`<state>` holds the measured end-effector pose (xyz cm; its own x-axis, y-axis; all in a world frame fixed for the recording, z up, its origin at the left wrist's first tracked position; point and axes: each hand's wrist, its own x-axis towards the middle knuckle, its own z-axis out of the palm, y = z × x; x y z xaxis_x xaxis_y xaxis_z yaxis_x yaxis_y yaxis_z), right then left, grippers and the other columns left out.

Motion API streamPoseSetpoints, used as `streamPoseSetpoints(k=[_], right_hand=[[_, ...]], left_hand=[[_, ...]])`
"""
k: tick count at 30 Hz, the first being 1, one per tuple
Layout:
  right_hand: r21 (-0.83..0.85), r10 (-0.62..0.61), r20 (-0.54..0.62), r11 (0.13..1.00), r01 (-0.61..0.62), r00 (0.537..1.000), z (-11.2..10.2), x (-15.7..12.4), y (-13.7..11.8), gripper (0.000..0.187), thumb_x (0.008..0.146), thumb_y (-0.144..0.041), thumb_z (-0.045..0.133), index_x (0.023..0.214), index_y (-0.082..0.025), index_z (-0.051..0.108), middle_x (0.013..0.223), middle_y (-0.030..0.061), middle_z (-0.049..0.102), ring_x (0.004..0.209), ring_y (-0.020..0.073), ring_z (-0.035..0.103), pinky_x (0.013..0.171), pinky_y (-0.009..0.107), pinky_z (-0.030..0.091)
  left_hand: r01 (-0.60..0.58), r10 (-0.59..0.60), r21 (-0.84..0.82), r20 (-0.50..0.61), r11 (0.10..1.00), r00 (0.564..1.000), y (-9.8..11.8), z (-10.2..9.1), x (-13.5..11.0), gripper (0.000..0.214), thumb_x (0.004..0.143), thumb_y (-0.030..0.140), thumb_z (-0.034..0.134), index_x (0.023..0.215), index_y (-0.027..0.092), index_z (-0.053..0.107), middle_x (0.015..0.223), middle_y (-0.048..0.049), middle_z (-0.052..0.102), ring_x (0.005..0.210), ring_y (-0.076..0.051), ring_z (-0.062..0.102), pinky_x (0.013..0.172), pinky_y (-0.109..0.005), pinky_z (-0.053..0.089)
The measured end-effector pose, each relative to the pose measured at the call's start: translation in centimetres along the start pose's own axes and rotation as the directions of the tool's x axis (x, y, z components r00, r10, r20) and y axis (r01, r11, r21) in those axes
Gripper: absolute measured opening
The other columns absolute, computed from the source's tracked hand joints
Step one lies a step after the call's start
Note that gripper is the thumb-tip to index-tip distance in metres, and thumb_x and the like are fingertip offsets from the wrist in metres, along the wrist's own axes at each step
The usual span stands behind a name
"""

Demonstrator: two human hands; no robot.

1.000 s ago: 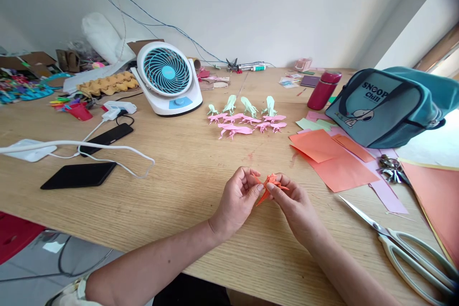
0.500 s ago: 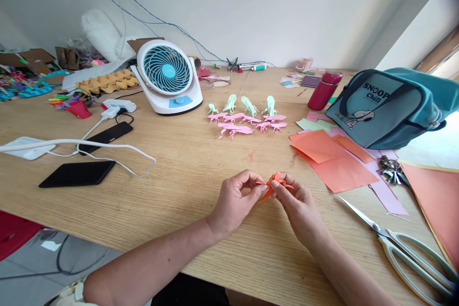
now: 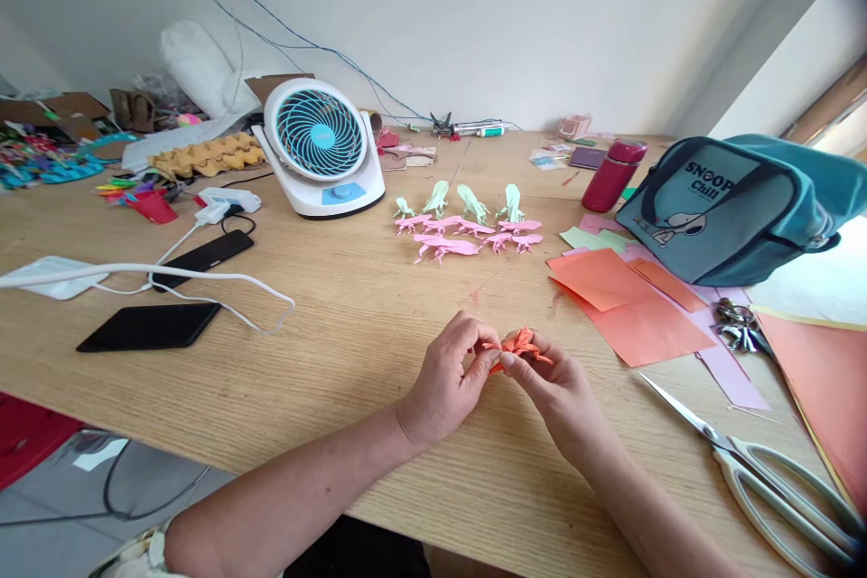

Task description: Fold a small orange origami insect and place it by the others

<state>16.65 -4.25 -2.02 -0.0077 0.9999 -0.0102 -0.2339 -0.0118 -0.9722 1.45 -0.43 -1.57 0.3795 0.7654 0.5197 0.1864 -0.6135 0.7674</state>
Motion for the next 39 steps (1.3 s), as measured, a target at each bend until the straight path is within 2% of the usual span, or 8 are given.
streamPoseSetpoints(k=[12, 16, 21, 24, 29, 33, 39], right_hand=[[-0.061, -0.116, -0.023, 0.992, 0.115, 0.993, 0.1, -0.2, 0.3, 0.022, 0.080, -0.040, 0.076, 0.082, -0.023, 0.062, 0.078, -0.0009, 0.062, 0.075, 0.0145, 0.058, 0.075, 0.026, 0.047], [-0.164, -0.139, -0.018, 0.977, 0.135, 0.990, 0.0, -0.1, 0.8, 0.018, 0.087, -0.040, 0.069, 0.084, -0.023, 0.062, 0.077, -0.0011, 0.059, 0.073, 0.0141, 0.054, 0.073, 0.027, 0.046], [-0.284, -0.169, -0.024, 0.946, 0.155, 0.985, -0.2, -0.2, 1.4, 0.017, 0.090, -0.038, 0.064, 0.083, -0.023, 0.058, 0.078, -0.0013, 0.055, 0.074, 0.0146, 0.053, 0.073, 0.028, 0.045], [-0.363, -0.186, -0.032, 0.918, 0.162, 0.982, -0.2, -0.3, 1.2, 0.022, 0.093, -0.039, 0.059, 0.080, -0.022, 0.055, 0.077, -0.0007, 0.055, 0.074, 0.0153, 0.054, 0.071, 0.027, 0.043], [-0.494, -0.219, -0.017, 0.850, 0.182, 0.976, 0.1, -0.3, 0.7, 0.022, 0.095, -0.039, 0.054, 0.082, -0.022, 0.053, 0.075, -0.0004, 0.055, 0.071, 0.0152, 0.052, 0.066, 0.027, 0.040], [-0.514, -0.241, 0.009, 0.831, 0.211, 0.971, -0.1, -0.3, 0.6, 0.022, 0.095, -0.039, 0.052, 0.082, -0.021, 0.053, 0.075, -0.0005, 0.054, 0.071, 0.0150, 0.053, 0.067, 0.027, 0.042], [-0.493, -0.222, -0.003, 0.849, 0.192, 0.975, -0.2, -0.3, 0.6, 0.021, 0.094, -0.039, 0.054, 0.082, -0.021, 0.052, 0.077, 0.0008, 0.056, 0.074, 0.0166, 0.054, 0.068, 0.029, 0.043]], left_hand=[[0.076, -0.076, -0.051, -0.006, 0.996, 0.997, 0.9, 0.0, 0.1, 0.008, 0.090, 0.018, 0.058, 0.082, 0.017, 0.058, 0.082, -0.0017, 0.057, 0.074, -0.013, 0.052, 0.072, -0.026, 0.044], [0.186, -0.188, -0.117, -0.003, 0.976, 0.982, 1.1, 0.2, 0.0, 0.009, 0.089, 0.016, 0.055, 0.081, 0.016, 0.056, 0.080, -0.0010, 0.056, 0.075, -0.013, 0.053, 0.073, -0.025, 0.044], [0.361, -0.367, -0.327, 0.047, 0.873, 0.929, 1.2, 0.7, -0.3, 0.013, 0.090, 0.019, 0.053, 0.077, 0.017, 0.051, 0.074, 0.0010, 0.053, 0.069, -0.012, 0.050, 0.065, -0.024, 0.043], [0.415, -0.418, -0.346, 0.070, 0.842, 0.906, 1.3, 0.7, -0.3, 0.012, 0.090, 0.022, 0.054, 0.079, 0.016, 0.052, 0.074, 0.0010, 0.054, 0.068, -0.011, 0.050, 0.065, -0.024, 0.042], [0.432, -0.421, -0.389, 0.118, 0.814, 0.899, 1.2, 0.8, -0.3, 0.013, 0.093, 0.025, 0.053, 0.084, 0.016, 0.052, 0.078, 0.0003, 0.054, 0.073, -0.012, 0.052, 0.069, -0.024, 0.044], [0.445, -0.405, -0.459, 0.188, 0.769, 0.895, 1.0, 0.8, -0.2, 0.019, 0.095, 0.029, 0.051, 0.081, 0.016, 0.050, 0.076, 0.0017, 0.050, 0.072, -0.011, 0.050, 0.070, -0.023, 0.043], [0.443, -0.400, -0.359, 0.190, 0.822, 0.897, 0.6, 0.4, -0.2, 0.020, 0.090, 0.034, 0.061, 0.092, 0.016, 0.055, 0.084, -0.0025, 0.060, 0.077, -0.015, 0.057, 0.071, -0.026, 0.045]])
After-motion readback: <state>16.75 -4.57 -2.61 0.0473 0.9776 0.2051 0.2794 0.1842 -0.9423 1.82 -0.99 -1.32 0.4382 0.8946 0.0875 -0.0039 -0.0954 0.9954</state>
